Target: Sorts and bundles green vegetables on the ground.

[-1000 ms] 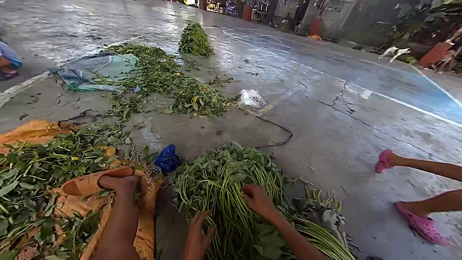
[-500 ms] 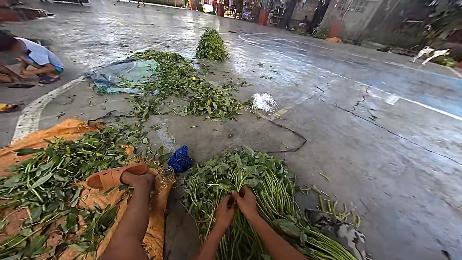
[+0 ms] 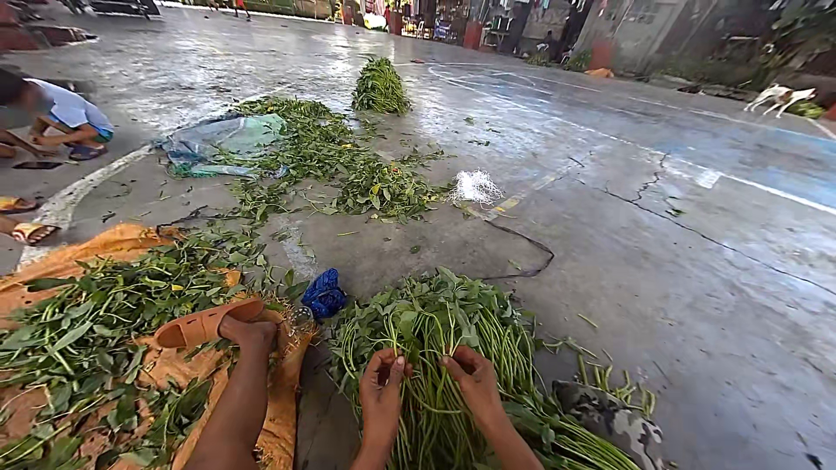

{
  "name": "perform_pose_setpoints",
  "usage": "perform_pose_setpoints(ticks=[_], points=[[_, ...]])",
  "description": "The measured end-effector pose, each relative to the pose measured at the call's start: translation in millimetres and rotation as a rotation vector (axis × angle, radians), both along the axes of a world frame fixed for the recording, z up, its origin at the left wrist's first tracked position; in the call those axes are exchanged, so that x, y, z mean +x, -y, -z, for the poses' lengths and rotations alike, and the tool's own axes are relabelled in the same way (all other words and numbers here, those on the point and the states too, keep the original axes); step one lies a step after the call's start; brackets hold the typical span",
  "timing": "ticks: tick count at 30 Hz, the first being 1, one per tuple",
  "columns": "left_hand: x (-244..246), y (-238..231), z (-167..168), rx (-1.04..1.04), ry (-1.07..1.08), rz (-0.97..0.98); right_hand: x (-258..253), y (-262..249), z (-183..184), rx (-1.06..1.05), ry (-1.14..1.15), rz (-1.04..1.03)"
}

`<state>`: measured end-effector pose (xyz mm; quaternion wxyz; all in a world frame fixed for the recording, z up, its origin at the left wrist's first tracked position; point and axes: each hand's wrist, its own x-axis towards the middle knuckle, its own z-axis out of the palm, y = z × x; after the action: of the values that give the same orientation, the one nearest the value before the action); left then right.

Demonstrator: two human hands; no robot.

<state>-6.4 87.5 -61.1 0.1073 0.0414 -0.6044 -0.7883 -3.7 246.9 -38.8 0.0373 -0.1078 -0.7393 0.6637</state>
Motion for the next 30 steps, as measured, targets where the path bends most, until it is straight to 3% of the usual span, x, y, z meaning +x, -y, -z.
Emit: perform_pose_setpoints(ticks=[3,7,10,16,22,24,27,30], points=[[7,3,-10,-0.035,0.029,-0.028,5,11,1,0.096,-0.048,-0.012],[11,4,-4,-0.152,0.097,0.199,10,28,-1,0.122,-0.041,-0.145],[13,12,2,-0.201,0.145,0.254,13,33,2,0.159,0.005,-0.205],[24,18,6,-0.014,0.283,0.131,23,39,8,0.182,0.141,-0.321],[45,43,11,0.014,0.503,0.223,32,48,12,0.218,0.293,-0.549],[55,53,12,0.016,0.503,0.210,23,47,15,0.322,0.285,-0.560],[64,65,5,0.068,0.477,0.094,-9,36,27,0.651,0.241,-0.484],[60,71,3,0.098,0.451,-0.056,-42,31,41,1.001,0.379,-0.507]])
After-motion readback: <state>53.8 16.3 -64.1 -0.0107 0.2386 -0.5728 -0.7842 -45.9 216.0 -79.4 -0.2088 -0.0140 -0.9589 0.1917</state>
